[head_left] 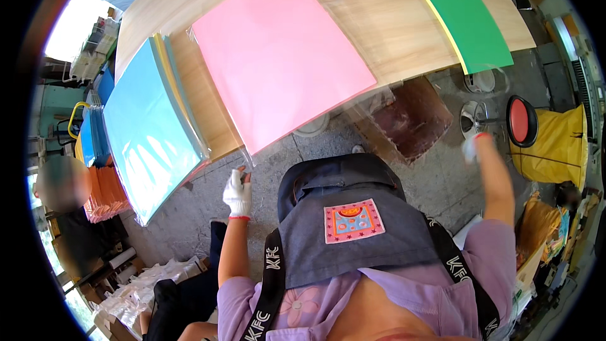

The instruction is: The person wraps individual colored foam sheets in clear plastic bags. They pick up a sheet, place it inside a bag, smooth the plastic, and set the wrapped item aside. The process is repeated for green, yellow, blue, and pink sheets.

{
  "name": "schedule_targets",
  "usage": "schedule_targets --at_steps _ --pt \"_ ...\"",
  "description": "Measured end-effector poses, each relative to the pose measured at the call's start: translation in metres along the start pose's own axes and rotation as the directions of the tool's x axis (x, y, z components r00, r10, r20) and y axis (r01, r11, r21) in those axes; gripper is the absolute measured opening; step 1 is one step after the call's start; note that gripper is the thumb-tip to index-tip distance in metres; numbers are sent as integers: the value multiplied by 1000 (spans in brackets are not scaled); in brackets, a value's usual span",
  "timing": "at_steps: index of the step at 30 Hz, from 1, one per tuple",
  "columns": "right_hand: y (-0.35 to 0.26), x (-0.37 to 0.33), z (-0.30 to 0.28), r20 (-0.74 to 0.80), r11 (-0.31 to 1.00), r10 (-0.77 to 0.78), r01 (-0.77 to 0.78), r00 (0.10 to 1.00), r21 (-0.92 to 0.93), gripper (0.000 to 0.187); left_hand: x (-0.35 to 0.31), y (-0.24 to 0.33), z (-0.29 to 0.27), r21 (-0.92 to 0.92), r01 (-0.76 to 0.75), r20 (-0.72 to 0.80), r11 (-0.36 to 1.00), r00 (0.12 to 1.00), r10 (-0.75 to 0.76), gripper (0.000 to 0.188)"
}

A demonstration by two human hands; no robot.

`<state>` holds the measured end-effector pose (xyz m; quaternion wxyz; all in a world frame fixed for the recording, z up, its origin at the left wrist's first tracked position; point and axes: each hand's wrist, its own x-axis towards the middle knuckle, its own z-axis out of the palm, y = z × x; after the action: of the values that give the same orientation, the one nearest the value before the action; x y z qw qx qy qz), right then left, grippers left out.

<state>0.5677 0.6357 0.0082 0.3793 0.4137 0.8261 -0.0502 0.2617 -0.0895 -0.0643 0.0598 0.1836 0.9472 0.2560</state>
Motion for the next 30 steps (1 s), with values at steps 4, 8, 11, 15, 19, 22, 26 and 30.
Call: schedule_targets --at_steps 4,8,11,15,19,22,26,30 --pt "-139 -13 5 -501 866 -455 497 736 -57 77 8 38 -23 440 -375 -202 816 844 497 55" --pt "-223 14 -42 -734 669 -663 557 147 -492 70 55 53 -14 467 -691 12 552 629 777 56" --pt "-248 43 -47 -595 466 -798 527 -97 -711 61 59 85 -32 351 -792 202 500 586 785 53" --pt "-248 30 -64 -483 170 -797 633 -362 -755 46 42 88 -43 289 -727 195 623 681 705 47" --pt "-248 33 -63 -598 96 -675 752 -433 -652 26 27 80 -35 305 -611 117 731 785 608 43" --pt "-246 34 -64 -612 103 -718 819 -331 -564 22 20 78 -28 293 -527 20 798 838 546 38" --pt "-249 42 -61 -690 149 -715 941 -111 -305 18 24 75 -24 170 -407 -140 897 891 431 21" --pt "-258 44 -51 -757 319 -616 948 219 14 16 40 56 -17 92 -47 -48 995 998 52 9"
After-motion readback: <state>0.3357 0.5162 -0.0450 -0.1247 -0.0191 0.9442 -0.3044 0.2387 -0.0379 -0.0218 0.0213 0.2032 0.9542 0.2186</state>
